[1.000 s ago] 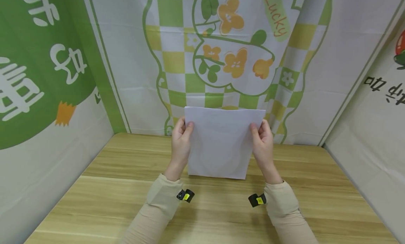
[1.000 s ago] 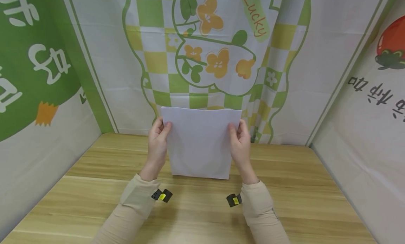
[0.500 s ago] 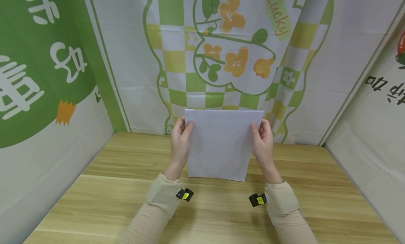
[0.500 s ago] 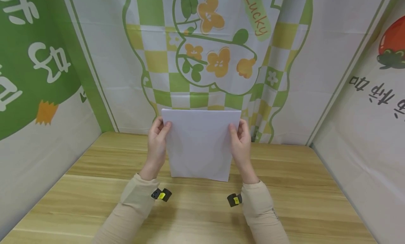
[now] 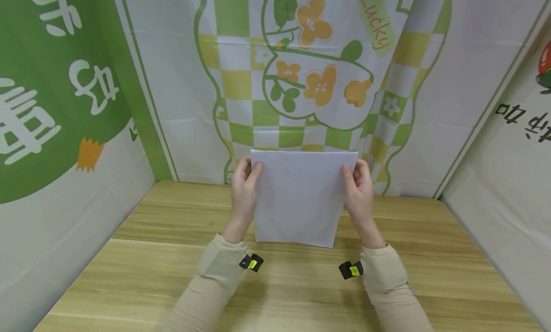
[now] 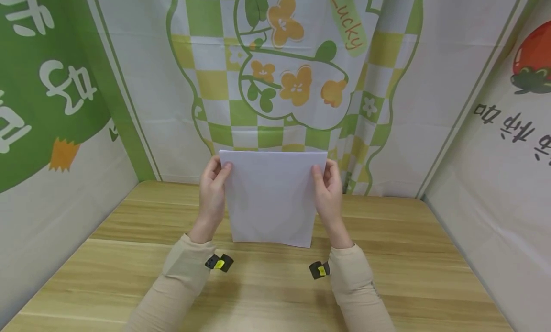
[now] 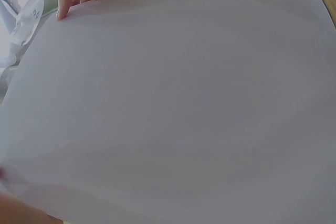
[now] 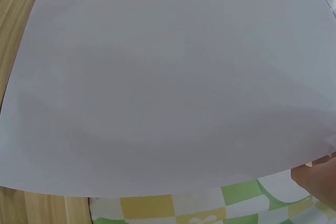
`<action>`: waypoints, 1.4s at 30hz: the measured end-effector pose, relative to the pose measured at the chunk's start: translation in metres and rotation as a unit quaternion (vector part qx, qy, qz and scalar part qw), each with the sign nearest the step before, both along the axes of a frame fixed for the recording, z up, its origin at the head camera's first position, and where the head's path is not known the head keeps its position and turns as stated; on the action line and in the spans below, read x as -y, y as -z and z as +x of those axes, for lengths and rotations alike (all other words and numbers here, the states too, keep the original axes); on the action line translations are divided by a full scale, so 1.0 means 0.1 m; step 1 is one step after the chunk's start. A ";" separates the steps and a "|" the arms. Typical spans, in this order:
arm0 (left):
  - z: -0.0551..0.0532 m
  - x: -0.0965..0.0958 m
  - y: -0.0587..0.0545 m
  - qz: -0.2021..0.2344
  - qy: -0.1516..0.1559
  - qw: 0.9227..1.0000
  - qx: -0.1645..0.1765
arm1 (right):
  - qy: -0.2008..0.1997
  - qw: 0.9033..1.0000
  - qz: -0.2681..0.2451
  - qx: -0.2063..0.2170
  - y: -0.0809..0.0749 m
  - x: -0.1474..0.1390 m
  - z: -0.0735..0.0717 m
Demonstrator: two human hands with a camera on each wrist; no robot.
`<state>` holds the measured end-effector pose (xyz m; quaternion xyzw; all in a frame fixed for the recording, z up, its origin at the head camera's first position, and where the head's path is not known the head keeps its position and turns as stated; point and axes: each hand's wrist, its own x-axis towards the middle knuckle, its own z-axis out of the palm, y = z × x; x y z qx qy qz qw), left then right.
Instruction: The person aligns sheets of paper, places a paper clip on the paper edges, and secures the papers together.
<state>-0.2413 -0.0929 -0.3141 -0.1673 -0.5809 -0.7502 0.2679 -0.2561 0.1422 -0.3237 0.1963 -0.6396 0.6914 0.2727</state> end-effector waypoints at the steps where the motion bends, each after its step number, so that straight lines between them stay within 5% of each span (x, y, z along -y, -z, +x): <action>1: 0.00 0.00 -0.01 0.001 0.000 1.000 -0.001 | 0.000 1.000 0.001 -0.001 0.00 0.00 0.00; 19: 0.02 -0.02 -0.08 -0.004 -0.020 1.000 0.000 | -0.001 1.000 -0.009 -0.022 -0.04 0.04 0.00; 42: 0.07 -0.03 -0.15 0.000 -0.004 1.000 -0.012 | 0.004 0.999 -0.007 -0.035 -0.16 0.07 0.02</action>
